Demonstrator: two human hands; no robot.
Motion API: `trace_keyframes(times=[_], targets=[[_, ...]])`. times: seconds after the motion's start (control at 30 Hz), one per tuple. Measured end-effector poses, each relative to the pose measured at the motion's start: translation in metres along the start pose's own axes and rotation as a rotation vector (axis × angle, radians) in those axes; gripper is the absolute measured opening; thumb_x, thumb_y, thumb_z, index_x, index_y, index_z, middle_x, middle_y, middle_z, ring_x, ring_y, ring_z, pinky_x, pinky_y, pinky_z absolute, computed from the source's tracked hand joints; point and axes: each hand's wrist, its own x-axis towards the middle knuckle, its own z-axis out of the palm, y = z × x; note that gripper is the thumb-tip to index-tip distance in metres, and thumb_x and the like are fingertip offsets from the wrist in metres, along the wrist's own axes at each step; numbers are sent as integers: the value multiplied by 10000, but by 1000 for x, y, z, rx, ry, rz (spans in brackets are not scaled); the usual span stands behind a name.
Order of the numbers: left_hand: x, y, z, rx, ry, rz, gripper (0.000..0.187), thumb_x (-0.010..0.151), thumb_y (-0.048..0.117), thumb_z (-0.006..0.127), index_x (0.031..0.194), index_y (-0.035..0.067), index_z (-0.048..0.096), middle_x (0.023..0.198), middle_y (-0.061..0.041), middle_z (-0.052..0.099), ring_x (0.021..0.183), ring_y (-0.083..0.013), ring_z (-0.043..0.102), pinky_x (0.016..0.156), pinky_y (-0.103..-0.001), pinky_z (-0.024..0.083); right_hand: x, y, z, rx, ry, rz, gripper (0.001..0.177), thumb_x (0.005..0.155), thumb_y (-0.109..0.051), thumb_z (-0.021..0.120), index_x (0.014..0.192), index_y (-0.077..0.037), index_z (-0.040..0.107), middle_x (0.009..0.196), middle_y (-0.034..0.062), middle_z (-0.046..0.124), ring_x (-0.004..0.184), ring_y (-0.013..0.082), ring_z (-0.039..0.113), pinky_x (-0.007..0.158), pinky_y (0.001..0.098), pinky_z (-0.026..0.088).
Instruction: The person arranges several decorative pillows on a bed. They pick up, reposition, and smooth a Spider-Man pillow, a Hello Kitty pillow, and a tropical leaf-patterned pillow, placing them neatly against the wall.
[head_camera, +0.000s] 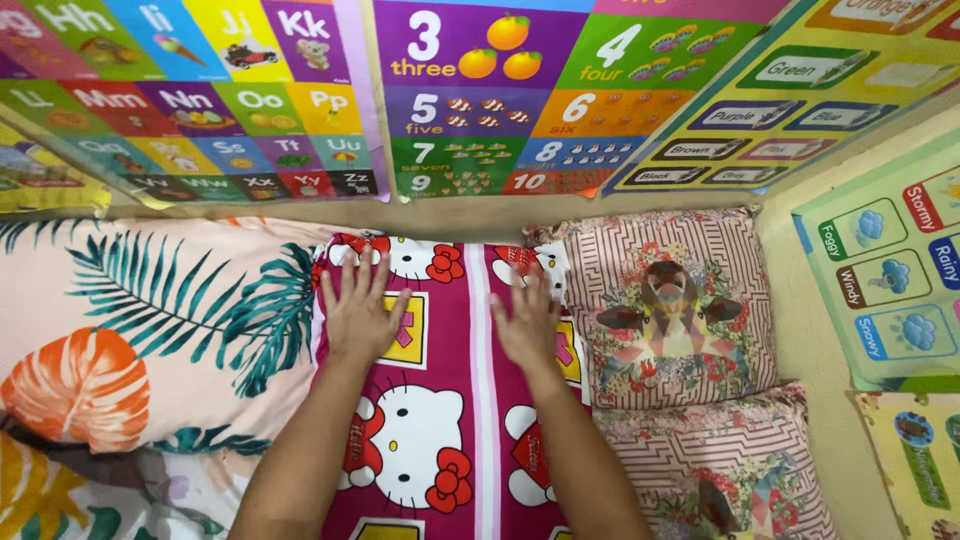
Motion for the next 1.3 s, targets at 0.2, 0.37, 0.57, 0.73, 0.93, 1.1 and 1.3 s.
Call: trace_keyframes(times=[0.2,0.37,0.57,0.73,0.93,1.1,1.3], targets=[[-14,-18,-19,61,22,-80,636,1020,473,337,1582,176,352,1690,-110,195,1553,-351,82,1195,-636,38,-2,10,2,15,-89,207,754,1021,-624,293,1646,-235,129,1737,114,84,1593,299,104,1211,678,131],[-100,44,-10,-140,102,43,582,1063,370,314,1576,96,354,1720,-138,184,1619,-310,84,1241,-657,17,-87,-71,4,-182,47,-160,672,1073,-466,267,1648,-168,88,1727,87,3,1581,304,-19,1191,671,6],[-136,46,-7,-247,22,22,726,1001,505,409,1615,144,266,1684,-132,195,1547,-368,117,1192,-643,74,-154,-63,-16,-185,-201,-167,656,1090,-468,303,1651,-222,69,1724,90,-51,1563,274,-50,1197,633,-70],[-145,17,-12,-71,59,-48,739,977,551,432,1609,207,267,1690,-97,213,1557,-356,158,1204,-675,95,-159,-9,-19,-110,-245,89,719,1040,-609,225,1647,-276,30,1720,54,-76,1571,261,-65,1231,591,-32],[-169,19,-24,-91,148,-82,712,995,508,422,1606,170,279,1693,-145,187,1564,-384,136,1173,-715,30,-170,2,-35,53,-195,203,752,1039,-623,292,1648,-248,58,1719,106,-53,1583,290,-72,1200,661,6],[-236,80,-20,-63,-28,104,642,1044,428,391,1633,198,286,1717,-111,191,1584,-357,133,1184,-713,2,-256,-51,-18,-74,-65,-207,707,1040,-510,411,1638,-215,175,1709,143,53,1555,297,37,1147,724,36],[-258,56,-11,-165,32,-164,720,990,544,424,1607,207,270,1698,-139,147,1554,-363,90,1135,-736,-6,-298,-2,-6,-118,94,-220,673,1012,-577,419,1585,-242,307,1680,132,115,1519,335,133,1131,686,80]])
